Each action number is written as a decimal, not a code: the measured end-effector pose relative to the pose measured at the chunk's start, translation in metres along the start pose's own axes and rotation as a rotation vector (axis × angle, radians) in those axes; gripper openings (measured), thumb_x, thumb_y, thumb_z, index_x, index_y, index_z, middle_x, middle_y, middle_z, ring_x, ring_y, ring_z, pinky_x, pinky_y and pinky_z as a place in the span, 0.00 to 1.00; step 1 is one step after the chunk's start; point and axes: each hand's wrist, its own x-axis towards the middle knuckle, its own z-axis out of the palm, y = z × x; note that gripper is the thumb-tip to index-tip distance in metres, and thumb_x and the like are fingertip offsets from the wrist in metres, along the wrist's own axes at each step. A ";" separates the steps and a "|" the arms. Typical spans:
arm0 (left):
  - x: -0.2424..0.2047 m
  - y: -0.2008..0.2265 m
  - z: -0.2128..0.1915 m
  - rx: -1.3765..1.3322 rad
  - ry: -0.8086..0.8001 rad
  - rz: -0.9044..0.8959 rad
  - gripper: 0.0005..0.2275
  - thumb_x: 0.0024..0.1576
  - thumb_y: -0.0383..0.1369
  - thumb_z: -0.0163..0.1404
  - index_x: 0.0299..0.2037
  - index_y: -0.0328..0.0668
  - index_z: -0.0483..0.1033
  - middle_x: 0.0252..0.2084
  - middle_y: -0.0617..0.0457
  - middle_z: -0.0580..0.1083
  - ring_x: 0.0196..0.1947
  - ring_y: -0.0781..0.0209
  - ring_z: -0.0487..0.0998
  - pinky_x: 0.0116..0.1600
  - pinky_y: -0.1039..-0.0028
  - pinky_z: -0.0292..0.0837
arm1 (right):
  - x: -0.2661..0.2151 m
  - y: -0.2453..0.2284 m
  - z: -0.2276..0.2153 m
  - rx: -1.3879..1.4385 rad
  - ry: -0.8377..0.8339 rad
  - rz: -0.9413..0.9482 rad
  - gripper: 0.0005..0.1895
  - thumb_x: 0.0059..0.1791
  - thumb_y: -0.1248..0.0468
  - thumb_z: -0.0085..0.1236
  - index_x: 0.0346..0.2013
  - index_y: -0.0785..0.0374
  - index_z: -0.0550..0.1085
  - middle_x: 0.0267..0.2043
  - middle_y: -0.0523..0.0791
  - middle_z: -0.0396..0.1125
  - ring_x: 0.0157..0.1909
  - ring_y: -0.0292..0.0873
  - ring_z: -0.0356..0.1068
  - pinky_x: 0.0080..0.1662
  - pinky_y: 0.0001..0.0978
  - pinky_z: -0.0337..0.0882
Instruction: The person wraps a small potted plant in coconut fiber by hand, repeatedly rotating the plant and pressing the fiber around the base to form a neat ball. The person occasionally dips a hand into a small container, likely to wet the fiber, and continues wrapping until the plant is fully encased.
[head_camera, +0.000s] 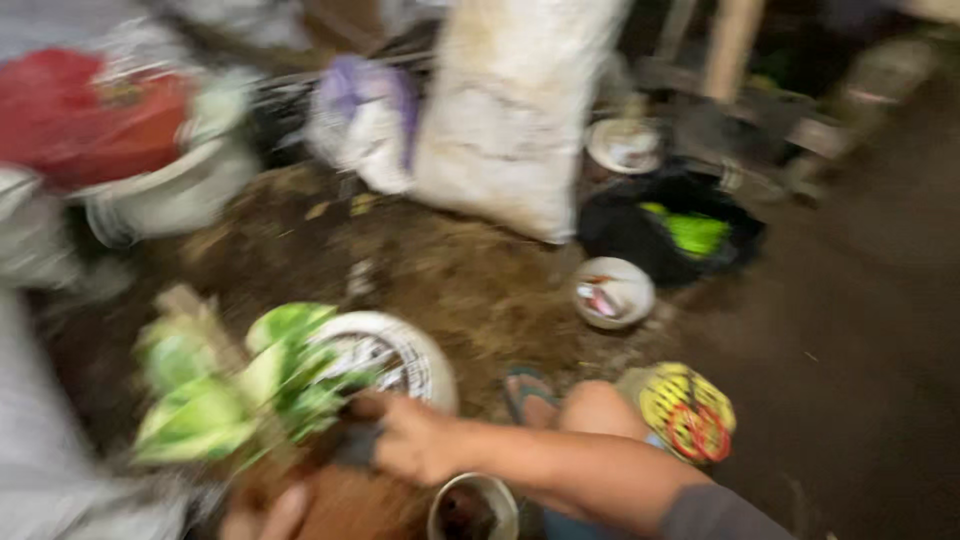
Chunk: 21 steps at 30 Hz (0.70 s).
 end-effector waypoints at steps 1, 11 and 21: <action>0.006 -0.003 0.010 -0.033 0.021 -0.047 0.31 0.55 0.38 0.51 0.69 0.33 0.62 0.62 0.41 0.71 0.62 0.49 0.71 0.65 0.61 0.62 | 0.005 -0.007 0.004 0.057 -0.004 -0.080 0.21 0.58 0.53 0.52 0.56 0.67 0.72 0.46 0.47 0.71 0.47 0.40 0.69 0.48 0.36 0.71; 0.023 -0.010 0.058 -0.083 0.156 -0.154 0.30 0.51 0.37 0.51 0.66 0.35 0.64 0.58 0.43 0.72 0.57 0.49 0.73 0.60 0.60 0.66 | 0.003 -0.020 -0.003 -0.243 -0.014 -0.048 0.27 0.58 0.43 0.44 0.47 0.66 0.72 0.44 0.56 0.72 0.49 0.56 0.73 0.52 0.44 0.72; 0.031 -0.011 0.067 -0.177 0.263 -0.259 0.30 0.48 0.35 0.51 0.64 0.37 0.66 0.54 0.44 0.73 0.53 0.48 0.75 0.56 0.59 0.71 | 0.015 0.004 0.007 -0.046 0.058 -0.118 0.29 0.54 0.47 0.47 0.60 0.65 0.69 0.51 0.55 0.69 0.54 0.57 0.69 0.57 0.46 0.69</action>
